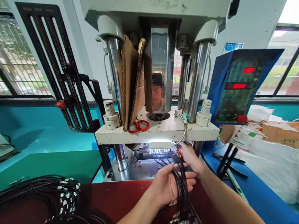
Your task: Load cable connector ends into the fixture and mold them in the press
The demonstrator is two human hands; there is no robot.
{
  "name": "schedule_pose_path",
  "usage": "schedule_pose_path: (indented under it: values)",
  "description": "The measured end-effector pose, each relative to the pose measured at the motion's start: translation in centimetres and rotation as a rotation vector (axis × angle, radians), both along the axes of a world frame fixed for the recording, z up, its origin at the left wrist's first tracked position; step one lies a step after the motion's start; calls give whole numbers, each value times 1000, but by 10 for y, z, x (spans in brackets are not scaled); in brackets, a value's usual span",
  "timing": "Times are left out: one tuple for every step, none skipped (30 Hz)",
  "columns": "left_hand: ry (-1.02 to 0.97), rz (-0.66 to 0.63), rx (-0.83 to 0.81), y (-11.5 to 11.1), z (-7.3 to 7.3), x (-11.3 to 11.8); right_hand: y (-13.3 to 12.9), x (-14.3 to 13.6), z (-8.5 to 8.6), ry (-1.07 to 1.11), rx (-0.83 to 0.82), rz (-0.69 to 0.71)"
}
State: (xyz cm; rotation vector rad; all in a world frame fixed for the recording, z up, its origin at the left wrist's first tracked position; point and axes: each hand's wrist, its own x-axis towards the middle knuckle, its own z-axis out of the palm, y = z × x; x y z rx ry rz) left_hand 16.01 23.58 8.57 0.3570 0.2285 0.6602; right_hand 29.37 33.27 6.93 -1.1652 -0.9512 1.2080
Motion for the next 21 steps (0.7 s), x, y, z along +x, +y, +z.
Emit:
schedule_pose_path:
  values:
    - [8,49,-60,-8,7,4,-11,3,-1,20,5,-11]
    - [16,104,-119,-17,13,9,-22,5,-2,39,14,-24]
    - [26,146,-177,-25,18,12,-34,8,-3,56,25,-39]
    - [35,167,-226,-34,22,16,-46,12,-2,72,38,-57]
    - [41,163,-265,-43,25,19,-58,15,-1,85,49,-75]
    - [42,139,-292,-52,27,23,-69,20,0,97,59,-91]
    - [42,110,-310,-61,27,27,-79,24,1,109,72,-105]
    - [39,87,-318,-70,27,31,-89,29,2,122,87,-117]
    - [37,71,-321,-78,26,35,-99,34,4,134,102,-127]
    - [43,61,-322,-86,25,39,-107,38,5,145,117,-136]
    - [58,58,-318,-93,23,44,-115,43,7,154,126,-145]
    - [76,62,-309,-100,21,48,-123,48,8,160,131,-154]
    - [94,65,-294,-106,19,53,-130,53,8,165,130,-165]
    - [113,56,-273,-113,15,57,-136,58,8,168,124,-181]
    - [134,23,-243,-121,10,60,-142,64,7,171,115,-204]
    - [159,-17,-195,-128,4,63,-147,71,6,173,104,-234]
    - [184,-60,-136,-137,-4,65,-153,80,4,175,89,-266]
    - [209,-98,-72,-146,-13,67,-158,89,2,175,74,-298]
    - [232,-123,-12,-155,-22,68,-164,99,-1,174,59,-327]
    - [249,-133,34,-164,-31,68,-171,110,-4,170,47,-354]
    - [263,-126,65,-172,-39,67,-177,121,-8,164,42,-379]
